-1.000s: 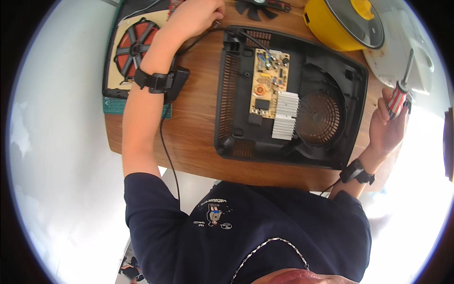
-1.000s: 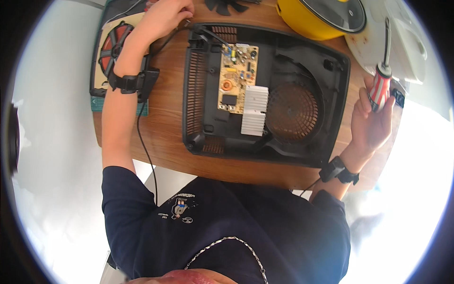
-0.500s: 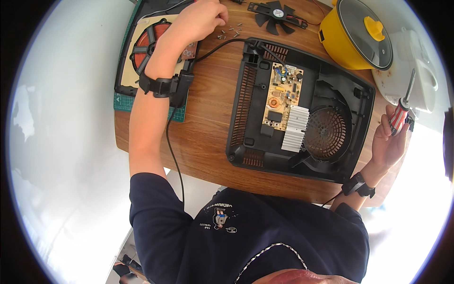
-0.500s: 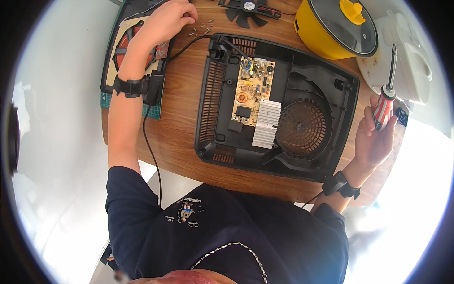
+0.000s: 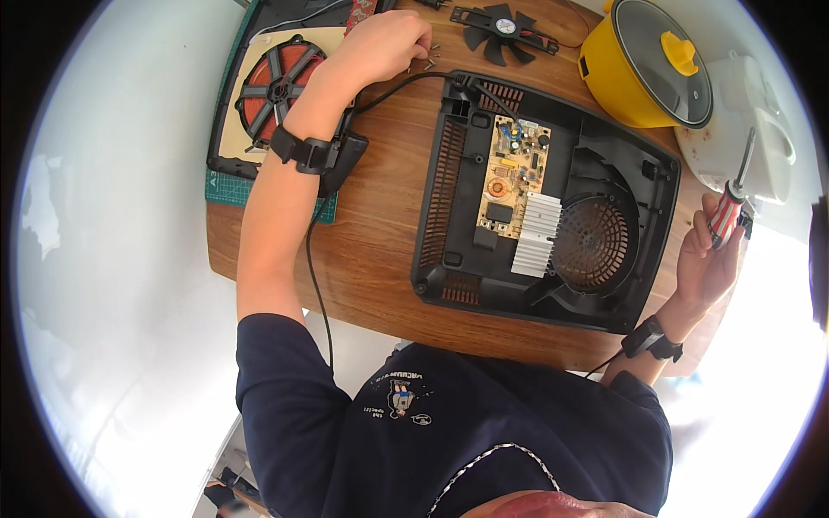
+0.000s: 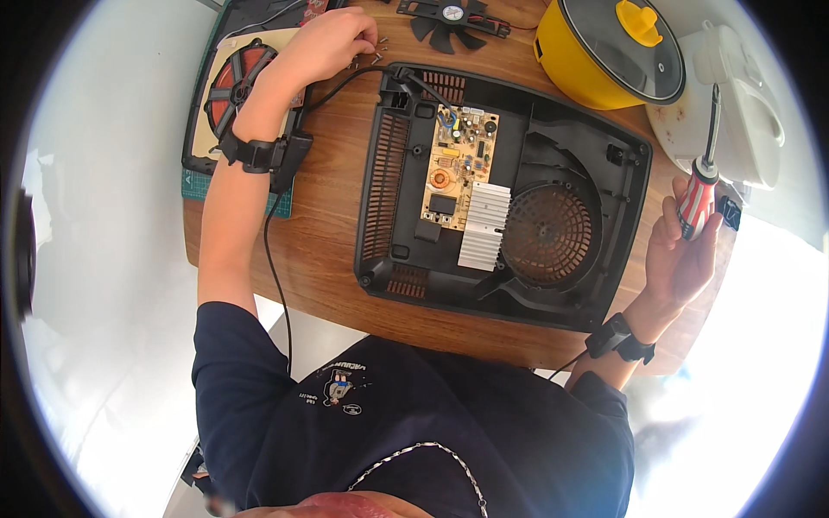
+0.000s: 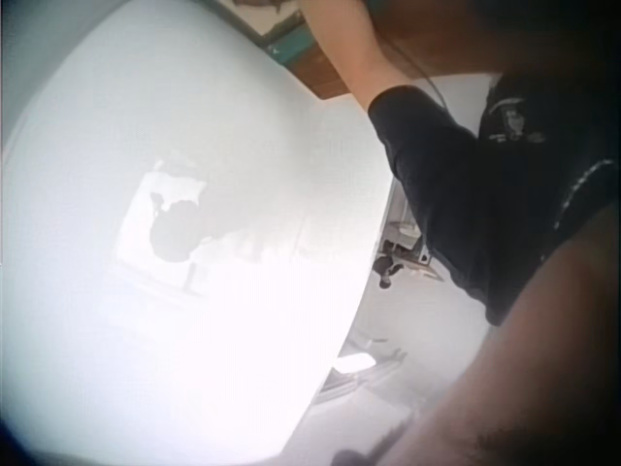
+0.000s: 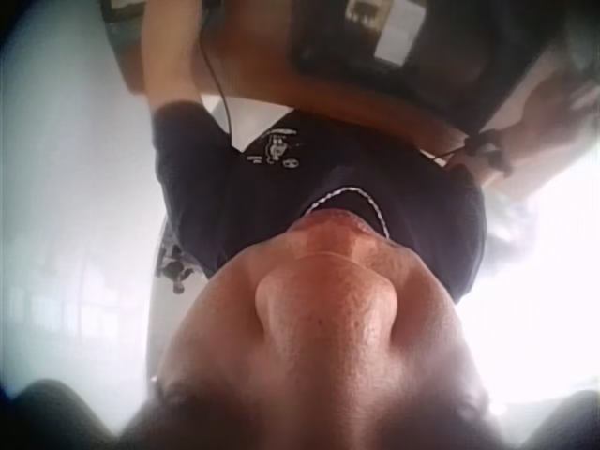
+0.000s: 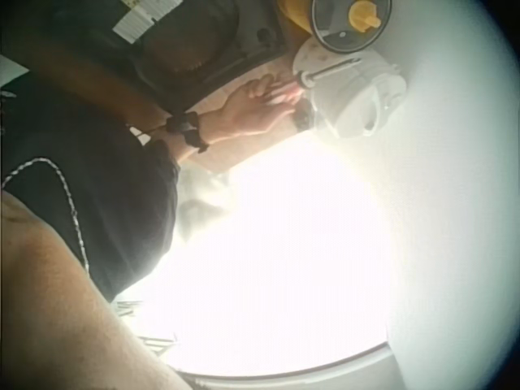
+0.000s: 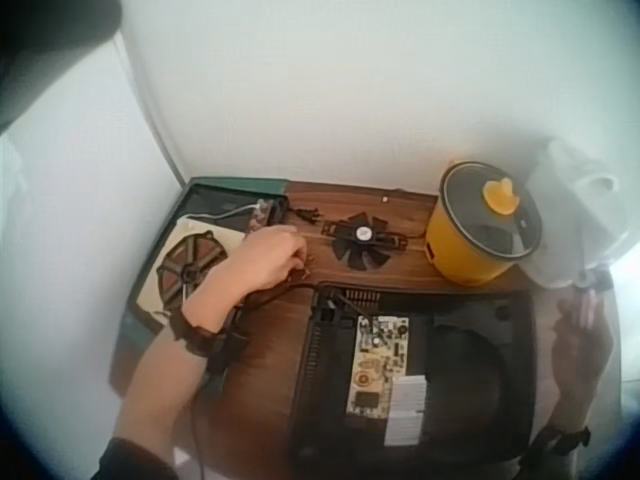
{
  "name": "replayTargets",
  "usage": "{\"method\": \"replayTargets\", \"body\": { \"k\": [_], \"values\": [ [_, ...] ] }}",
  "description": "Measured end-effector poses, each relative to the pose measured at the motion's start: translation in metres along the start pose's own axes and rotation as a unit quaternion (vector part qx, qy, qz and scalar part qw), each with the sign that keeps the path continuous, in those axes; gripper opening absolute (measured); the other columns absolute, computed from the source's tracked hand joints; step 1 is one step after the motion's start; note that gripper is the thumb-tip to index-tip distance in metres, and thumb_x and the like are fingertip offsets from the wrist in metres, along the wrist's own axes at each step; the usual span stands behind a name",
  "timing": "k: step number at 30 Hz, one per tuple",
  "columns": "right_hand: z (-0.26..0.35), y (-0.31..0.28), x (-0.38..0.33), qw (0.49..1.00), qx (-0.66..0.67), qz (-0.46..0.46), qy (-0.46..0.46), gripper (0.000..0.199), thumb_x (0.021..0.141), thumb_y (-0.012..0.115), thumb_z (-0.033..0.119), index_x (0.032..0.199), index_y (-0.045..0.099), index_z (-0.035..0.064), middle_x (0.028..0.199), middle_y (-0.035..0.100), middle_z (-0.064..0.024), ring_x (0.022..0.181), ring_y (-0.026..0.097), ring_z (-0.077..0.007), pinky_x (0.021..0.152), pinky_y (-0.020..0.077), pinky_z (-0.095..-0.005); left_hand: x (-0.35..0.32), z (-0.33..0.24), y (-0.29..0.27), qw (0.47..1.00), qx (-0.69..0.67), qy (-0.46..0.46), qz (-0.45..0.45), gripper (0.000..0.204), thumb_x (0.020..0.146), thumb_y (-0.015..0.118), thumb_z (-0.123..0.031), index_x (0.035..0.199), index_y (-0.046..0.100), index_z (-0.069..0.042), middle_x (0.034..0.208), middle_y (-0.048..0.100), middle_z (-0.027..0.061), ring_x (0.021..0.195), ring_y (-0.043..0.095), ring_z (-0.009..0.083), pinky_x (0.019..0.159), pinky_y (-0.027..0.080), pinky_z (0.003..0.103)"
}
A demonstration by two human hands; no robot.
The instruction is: The person assembles an electronic device by attaching a heatsink to a circuit board, securing it with screws, and connecting a fan. They then install a digital display module and secure it with screws.
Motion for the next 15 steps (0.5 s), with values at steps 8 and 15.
{"method": "replayTargets", "body": {
  "k": [8, 15],
  "values": [
    [0.005, -0.014, -0.005, 1.0, -0.018, 0.012, -0.002, 0.052, 0.115, 0.041, 0.028, 0.152, 0.034, -0.007, 0.138, 0.05, -0.0243, 0.079, 0.045, -0.0149, 0.066, 0.0416, -0.0258, 0.0, -0.021, -0.056, 0.978, -0.157, -0.127, 0.059, 0.013, 0.1, 0.067, -0.012, 0.103, 0.065, 0.0, 0.103, 0.066, 0.0164, 0.097, 0.064, 0.0336, 0.087, 0.051, 0.046],
    [0.009, 0.005, -0.013, 0.996, -0.082, -0.002, -0.037, 0.046, 0.113, 0.048, 0.029, 0.145, 0.045, -0.0051, 0.138, 0.057, -0.0251, 0.082, 0.046, -0.0145, 0.069, 0.042, -0.0245, -0.025, -0.059, -0.111, 0.891, -0.43, -0.105, -0.1, 0.007, 0.099, 0.065, 0.001, 0.101, 0.059, 0.001, 0.094, 0.068, 0.005, 0.085, 0.065, 0.0139, 0.08, 0.053, 0.03]
  ]
}}
Point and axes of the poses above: each hand's wrist, its own x-axis towards the middle knuckle, its own y-axis out of the palm, z = x × y, the point moved 4 cm from there along x, towards the middle knuckle
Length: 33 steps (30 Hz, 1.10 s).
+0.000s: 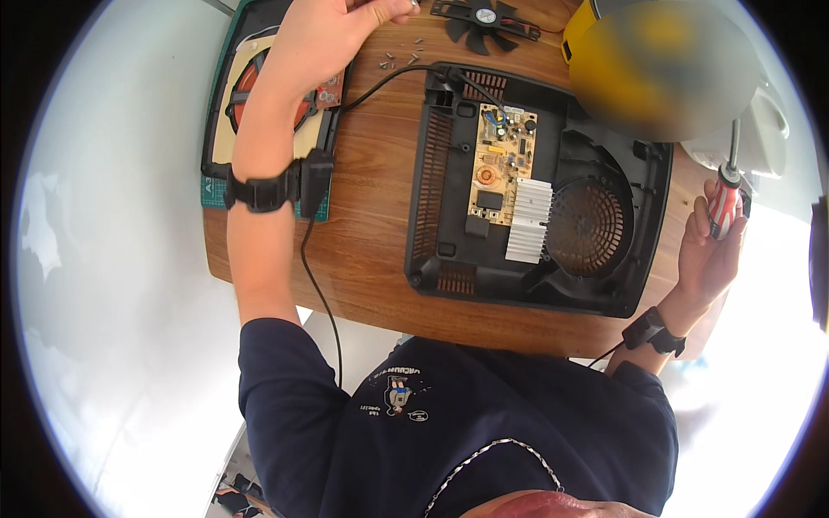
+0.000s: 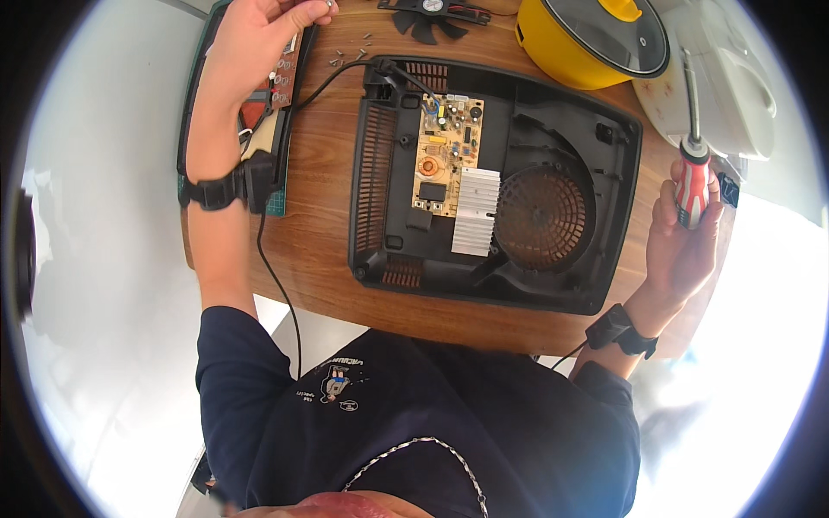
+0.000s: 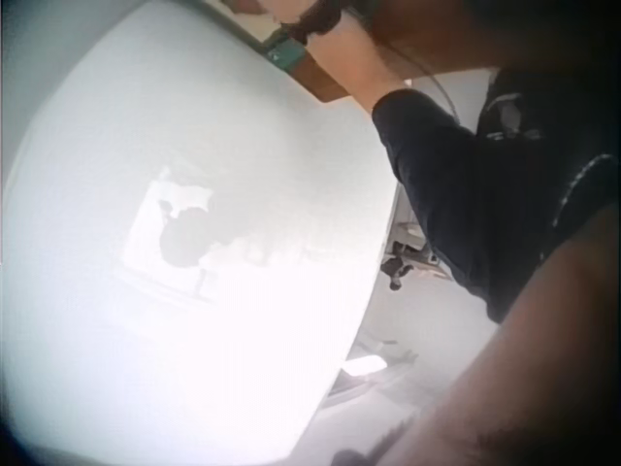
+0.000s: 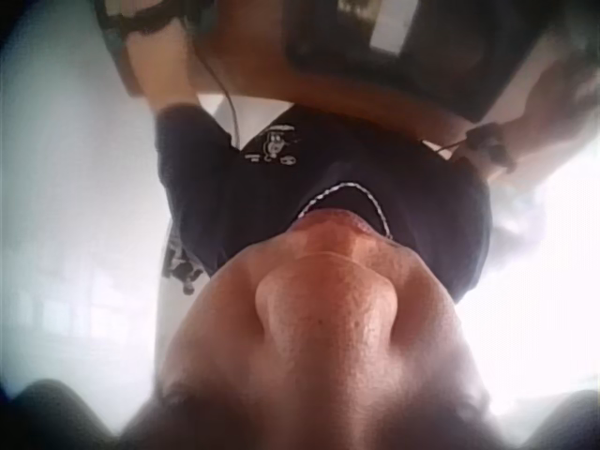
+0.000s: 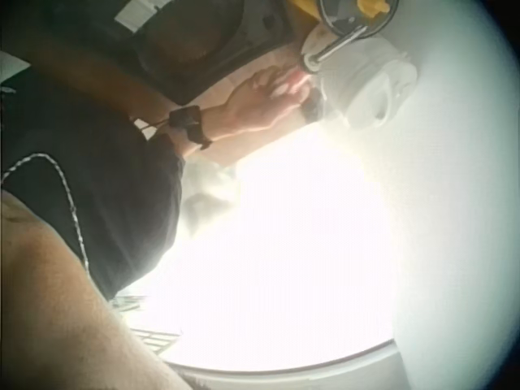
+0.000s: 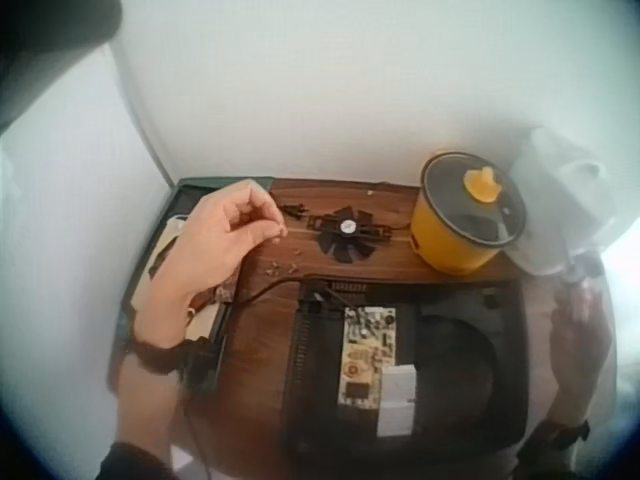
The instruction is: The person assembles an electronic device by attaching a heatsink to a circuit board, securing it with screws, and connecting a fan. They then install a digital display module and secure it with screws.
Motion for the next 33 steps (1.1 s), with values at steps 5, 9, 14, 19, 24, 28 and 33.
{"method": "replayTargets", "body": {
  "k": [5, 9, 14, 19, 24, 28, 33],
  "values": [
    [0.006, 0.025, -0.024, 0.975, -0.198, -0.063, -0.078, 0.044, 0.109, 0.059, 0.031, 0.135, 0.056, -0.0041, 0.133, 0.06, -0.022, 0.094, 0.06, -0.019, 0.074, 0.0477, -0.0274, -0.032, -0.021, 0.037, 0.986, -0.114, 0.105, 0.052, 0.02, 0.095, 0.072, 0.003, 0.113, 0.065, -0.001, 0.102, 0.071, 0.006, 0.096, 0.07, 0.0163, 0.088, 0.057, 0.029],
    [0.005, 0.07, -0.036, 0.953, -0.288, 0.035, -0.089, 0.041, 0.105, 0.066, 0.034, 0.124, 0.06, -0.0024, 0.124, 0.062, -0.0203, 0.086, 0.062, -0.0173, 0.072, 0.049, -0.0288, -0.057, -0.045, 0.072, 0.975, -0.165, 0.142, 0.046, 0.032, 0.087, 0.076, 0.013, 0.115, 0.067, -0.001, 0.101, 0.071, 0.0062, 0.095, 0.07, 0.0146, 0.088, 0.057, 0.028],
    [0.004, 0.081, -0.043, 0.94, -0.326, 0.054, -0.081, 0.039, 0.104, 0.067, 0.034, 0.117, 0.062, -0.0028, 0.119, 0.063, -0.0192, 0.084, 0.059, -0.0144, 0.072, 0.0483, -0.0269, -0.068, -0.057, 0.088, 0.975, -0.132, 0.176, 0.037, 0.037, 0.083, 0.074, 0.019, 0.115, 0.066, 0.003, 0.102, 0.069, 0.008, 0.095, 0.07, 0.0167, 0.088, 0.058, 0.03],
    [0.007, 0.085, -0.049, 0.936, -0.339, 0.055, -0.076, 0.04, 0.103, 0.068, 0.035, 0.115, 0.063, -0.0031, 0.118, 0.064, -0.0186, 0.083, 0.059, -0.0137, 0.072, 0.0483, -0.0259, -0.071, -0.06, 0.099, 0.972, -0.173, 0.154, 0.029, 0.031, 0.085, 0.077, 0.012, 0.112, 0.07, -0.003, 0.098, 0.075, 0.0054, 0.092, 0.072, 0.0132, 0.084, 0.057, 0.026],
    [0.006, 0.085, -0.052, 0.936, -0.344, 0.052, -0.058, 0.043, 0.102, 0.068, 0.037, 0.115, 0.064, -0.0034, 0.118, 0.064, -0.0175, 0.084, 0.06, -0.0134, 0.073, 0.0484, -0.0255, -0.076, -0.064, 0.103, 0.974, -0.159, 0.155, 0.036, 0.03, 0.085, 0.076, 0.013, 0.11, 0.07, -0.002, 0.097, 0.076, 0.0057, 0.089, 0.073, 0.0134, 0.081, 0.058, 0.026],
    [0.006, 0.082, -0.054, 0.937, -0.341, 0.053, -0.055, 0.042, 0.103, 0.067, 0.037, 0.115, 0.064, -0.0037, 0.118, 0.064, -0.0165, 0.084, 0.06, -0.013, 0.073, 0.0484, -0.0253, -0.078, -0.065, 0.105, 0.971, -0.167, 0.166, 0.042, 0.029, 0.084, 0.076, 0.014, 0.109, 0.07, -0.001, 0.098, 0.075, 0.006, 0.088, 0.073, 0.0136, 0.081, 0.058, 0.026],
    [0.008, 0.083, -0.053, 0.934, -0.349, 0.057, -0.048, 0.04, 0.104, 0.065, 0.034, 0.115, 0.064, -0.0037, 0.118, 0.064, -0.0163, 0.084, 0.06, -0.013, 0.073, 0.0485, -0.0254, -0.08, -0.065, 0.105, 0.963, -0.19, 0.191, 0.03, 0.029, 0.084, 0.076, 0.014, 0.109, 0.071, 0.0, 0.101, 0.075, 0.0079, 0.09, 0.073, 0.0148, 0.083, 0.057, 0.027]
  ]
}}
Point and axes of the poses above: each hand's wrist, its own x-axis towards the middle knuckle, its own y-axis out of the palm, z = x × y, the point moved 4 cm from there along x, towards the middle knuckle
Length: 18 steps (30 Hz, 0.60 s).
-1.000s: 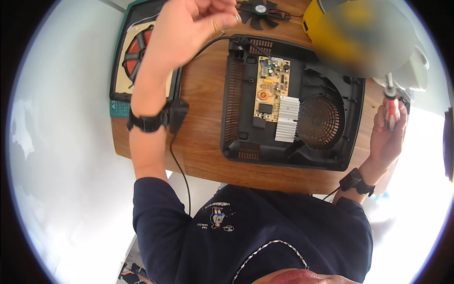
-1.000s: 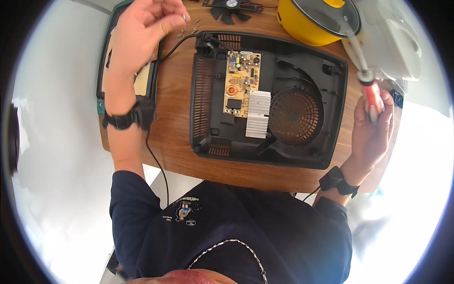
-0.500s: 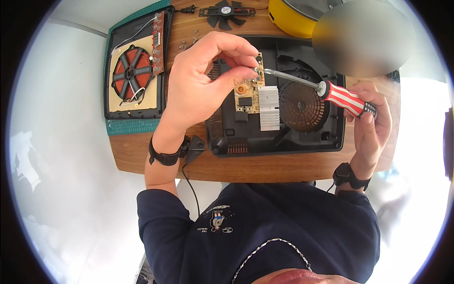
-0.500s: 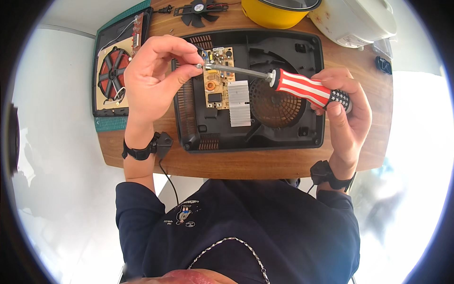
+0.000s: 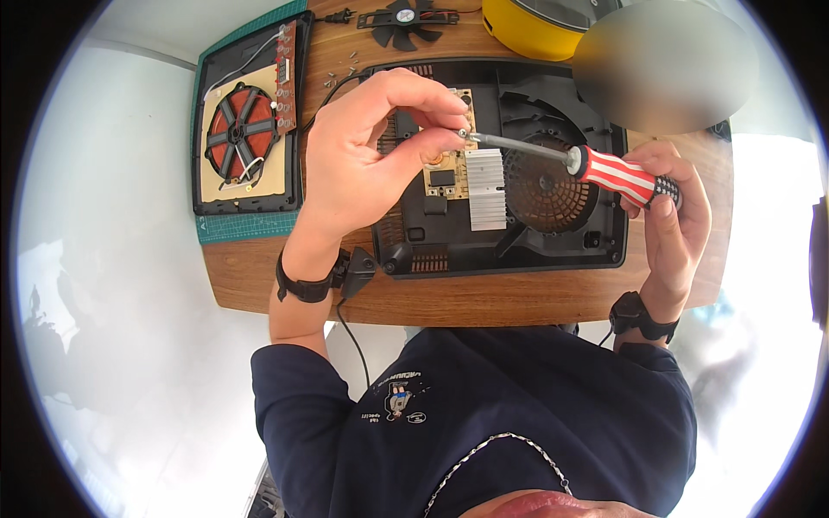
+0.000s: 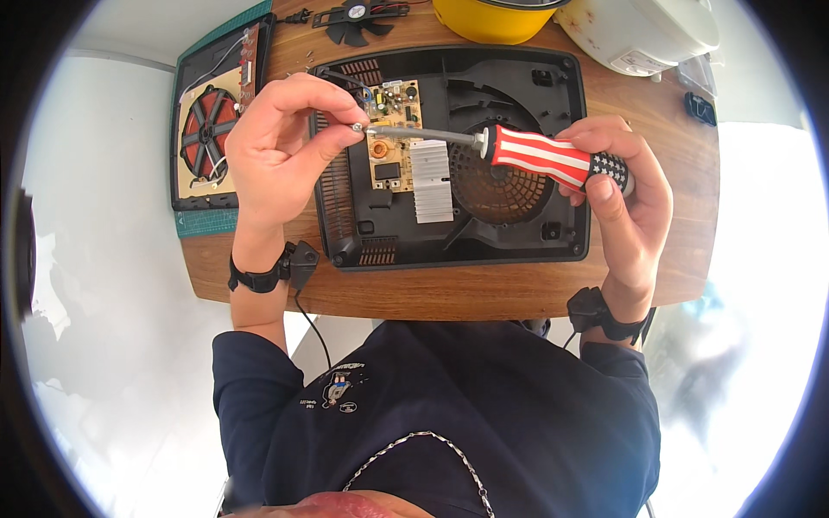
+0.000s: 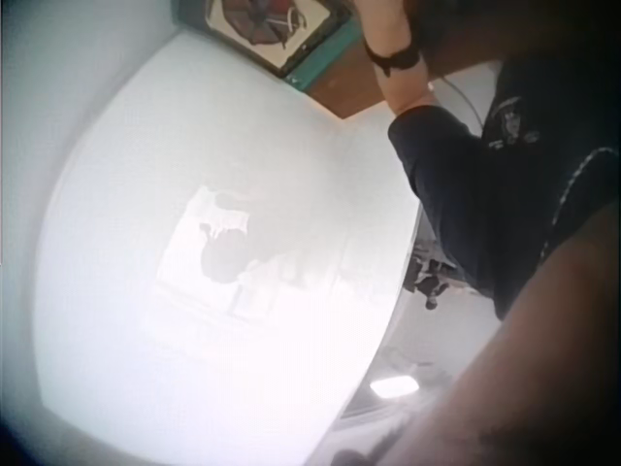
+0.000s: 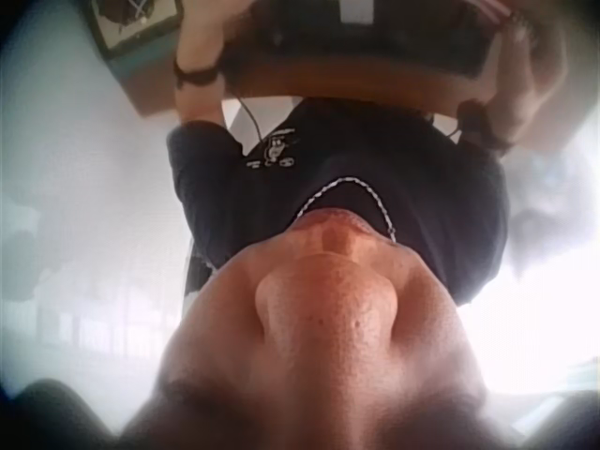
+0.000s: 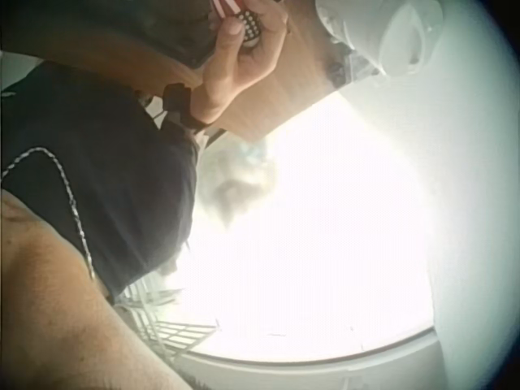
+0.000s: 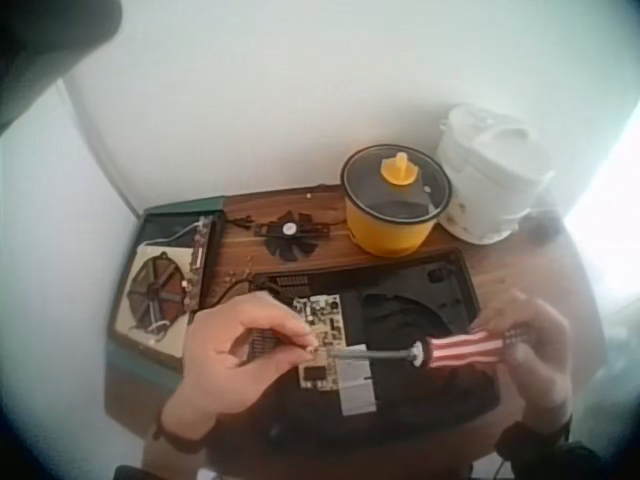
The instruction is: The person assembles an electronic device by attaching a heatsink to a circuit board, securing it with screws, and connecting a fan. They then install a digital display module and secure it with screws.
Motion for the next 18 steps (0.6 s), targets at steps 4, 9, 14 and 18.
{"method": "replayTargets", "body": {
  "k": [4, 9, 14, 18],
  "values": [
    [-0.0029, -0.0012, 0.0, 1.0, 0.011, 0.006, 0.004, 0.039, 0.105, 0.064, 0.034, 0.116, 0.063, -0.0038, 0.118, 0.064, -0.0164, 0.084, 0.06, -0.013, 0.073, 0.0483, -0.0254, -0.0006, -0.003, -0.002, 1.0, 0.019, 0.01, 0.003, 0.027, 0.085, 0.076, 0.013, 0.108, 0.071, 0.001, 0.103, 0.074, 0.0083, 0.092, 0.072, 0.0152, 0.084, 0.057, 0.027],
    [-0.0003, -0.004, -0.0037, 0.999, 0.035, -0.017, 0.006, 0.042, 0.105, 0.065, 0.036, 0.118, 0.061, -0.0042, 0.117, 0.064, -0.0165, 0.083, 0.059, -0.0129, 0.073, 0.048, -0.0254, 0.0014, 0.0018, -0.0016, 1.0, 0.012, -0.014, 0.001, 0.023, 0.086, 0.075, 0.012, 0.107, 0.072, 0.001, 0.101, 0.075, 0.0075, 0.091, 0.072, 0.0148, 0.083, 0.057, 0.027],
    [-0.0042, -0.0012, -0.0019, 0.999, 0.042, 0.0, 0.007, 0.042, 0.105, 0.065, 0.036, 0.118, 0.061, -0.0044, 0.117, 0.063, -0.0165, 0.083, 0.058, -0.0127, 0.072, 0.0474, -0.0251, -0.002, -0.0014, -0.0006, 0.999, 0.044, -0.017, 0.009, 0.023, 0.085, 0.076, 0.01, 0.105, 0.073, -0.001, 0.098, 0.076, 0.0064, 0.088, 0.072, 0.0141, 0.081, 0.057, 0.027],
    [-0.0035, 0.0015, -0.0015, 0.999, 0.037, 0.011, 0.012, 0.041, 0.104, 0.066, 0.034, 0.117, 0.063, -0.0044, 0.117, 0.064, -0.0156, 0.084, 0.059, -0.0124, 0.072, 0.0474, -0.0247, -0.0049, -0.0044, -0.003, 0.996, 0.072, -0.031, 0.049, 0.027, 0.086, 0.072, 0.017, 0.108, 0.069, 0.002, 0.103, 0.072, 0.0099, 0.095, 0.07, 0.0175, 0.086, 0.057, 0.03]
  ]
}}
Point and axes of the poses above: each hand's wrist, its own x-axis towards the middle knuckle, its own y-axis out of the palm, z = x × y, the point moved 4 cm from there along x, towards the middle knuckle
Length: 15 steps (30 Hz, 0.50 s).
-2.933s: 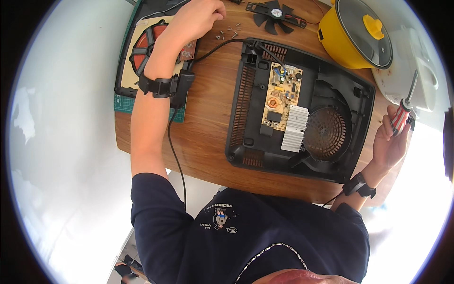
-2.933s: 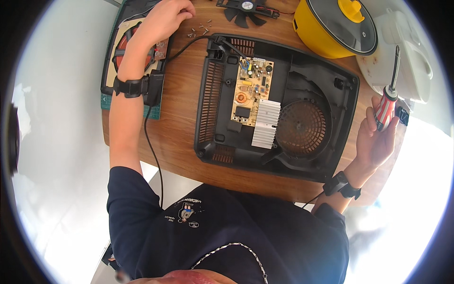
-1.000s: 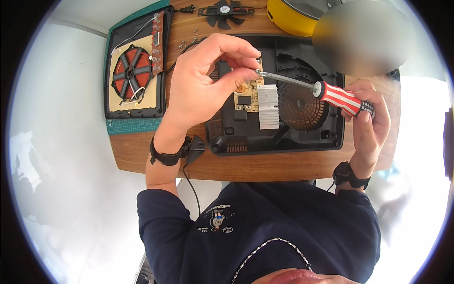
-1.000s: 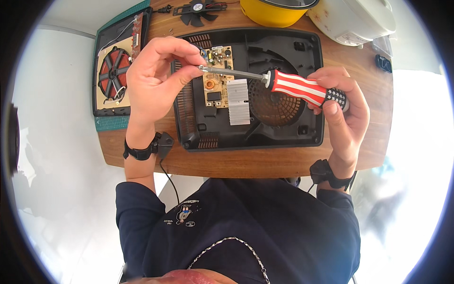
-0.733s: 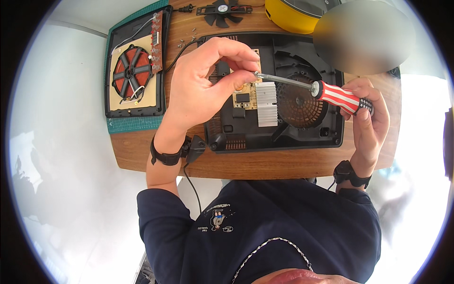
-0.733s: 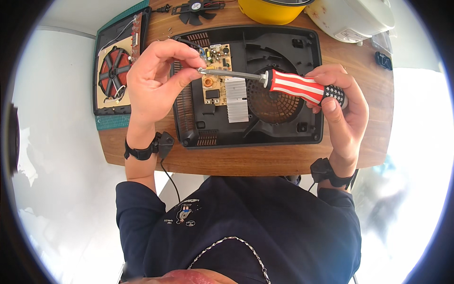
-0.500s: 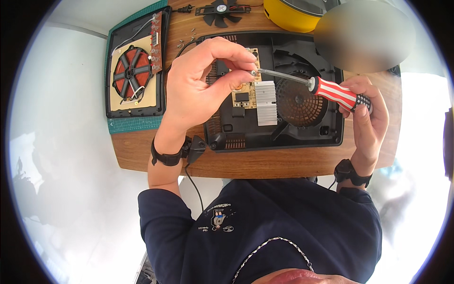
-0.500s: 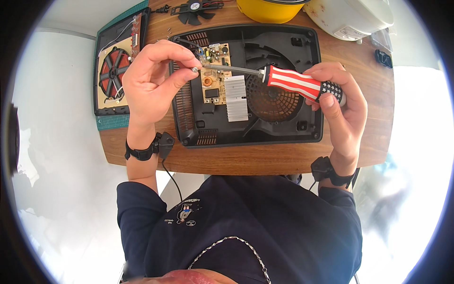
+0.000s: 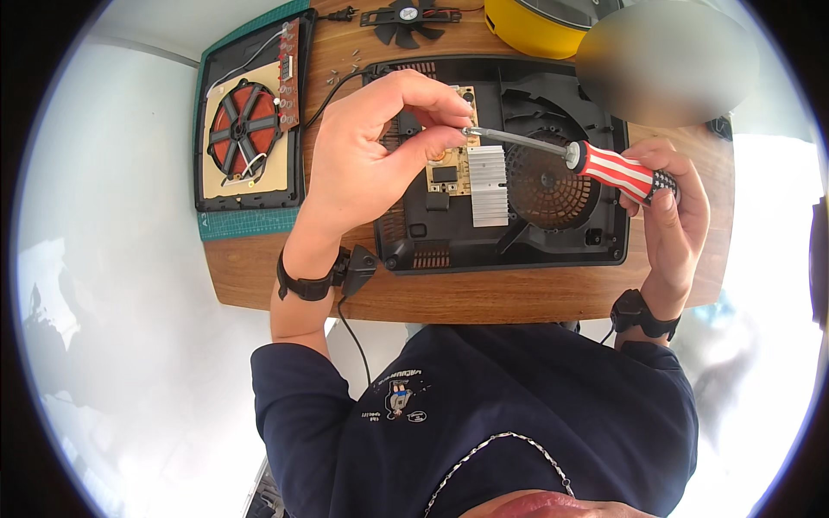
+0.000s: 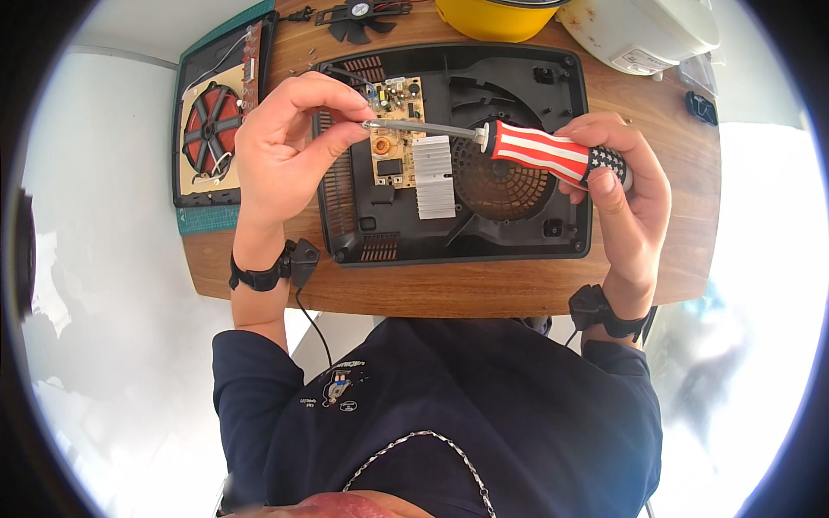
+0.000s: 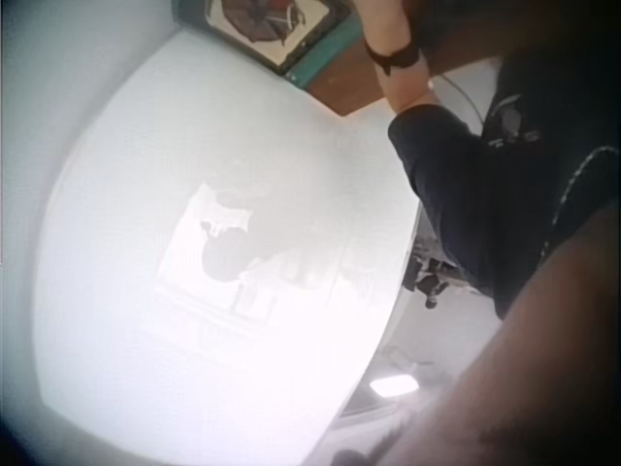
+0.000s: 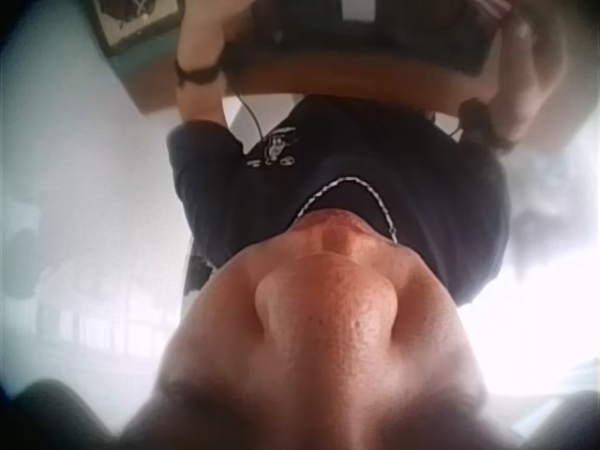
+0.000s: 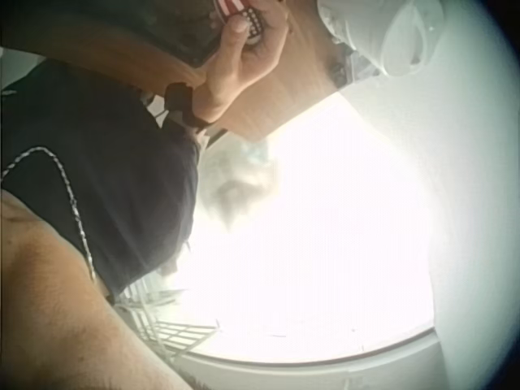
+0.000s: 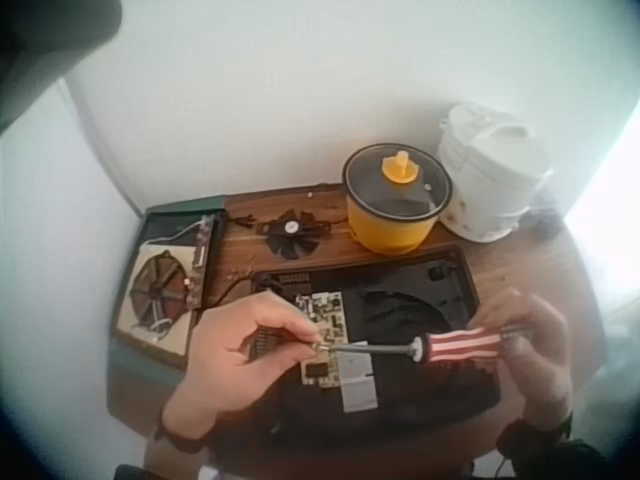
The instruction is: The person assembles an electronic device by attaching a heatsink to a circuit board, securing it with screws, and connecting a fan. They then install a digital display module and secure it with screws.
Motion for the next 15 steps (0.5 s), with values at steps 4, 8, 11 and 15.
{"method": "replayTargets", "body": {
  "k": [4, 8, 11, 15],
  "values": [
    [0.004, -0.001, 0.0, 1.0, -0.023, 0.001, -0.002, 0.04, 0.103, 0.068, 0.033, 0.116, 0.064, -0.0046, 0.118, 0.064, -0.0147, 0.083, 0.059, -0.012, 0.072, 0.048, -0.0245, 0.0, 0.002, 0.001, 1.0, 0.006, -0.01, 0.027, 0.029, 0.086, 0.069, 0.021, 0.11, 0.067, 0.004, 0.107, 0.069, 0.012, 0.099, 0.069, 0.0192, 0.09, 0.057, 0.032],
    [0.01, 0.0, 0.0, 0.999, -0.049, 0.024, -0.002, 0.034, 0.098, 0.072, 0.023, 0.116, 0.065, -0.0049, 0.12, 0.064, -0.0151, 0.094, 0.062, -0.0161, 0.082, 0.051, -0.0266, -0.004, 0.002, 0.0, 0.999, 0.01, -0.03, 0.02, 0.029, 0.087, 0.07, 0.019, 0.111, 0.068, 0.003, 0.106, 0.07, 0.0105, 0.099, 0.069, 0.0182, 0.089, 0.057, 0.03],
    [0.019, 0.001, 0.001, 0.993, -0.109, 0.03, -0.027, 0.031, 0.092, 0.076, 0.01, 0.116, 0.066, -0.0048, 0.122, 0.064, -0.0158, 0.104, 0.063, -0.0193, 0.092, 0.0516, -0.0295, -0.006, 0.001, 0.004, 0.998, 0.034, -0.054, 0.014, 0.028, 0.087, 0.071, 0.016, 0.11, 0.07, 0.001, 0.102, 0.071, 0.0077, 0.097, 0.07, 0.0161, 0.087, 0.056, 0.029],
    [0.035, 0.01, 0.0, 0.989, -0.14, 0.005, -0.037, 0.037, 0.083, 0.078, -0.005, 0.118, 0.066, -0.0045, 0.124, 0.064, -0.0173, 0.112, 0.064, -0.021, 0.098, 0.0512, -0.0317, -0.005, 0.001, 0.016, 0.992, 0.114, -0.044, 0.029, 0.027, 0.085, 0.074, 0.012, 0.108, 0.072, -0.003, 0.096, 0.073, 0.006, 0.091, 0.071, 0.0154, 0.08, 0.057, 0.027]
  ]
}}
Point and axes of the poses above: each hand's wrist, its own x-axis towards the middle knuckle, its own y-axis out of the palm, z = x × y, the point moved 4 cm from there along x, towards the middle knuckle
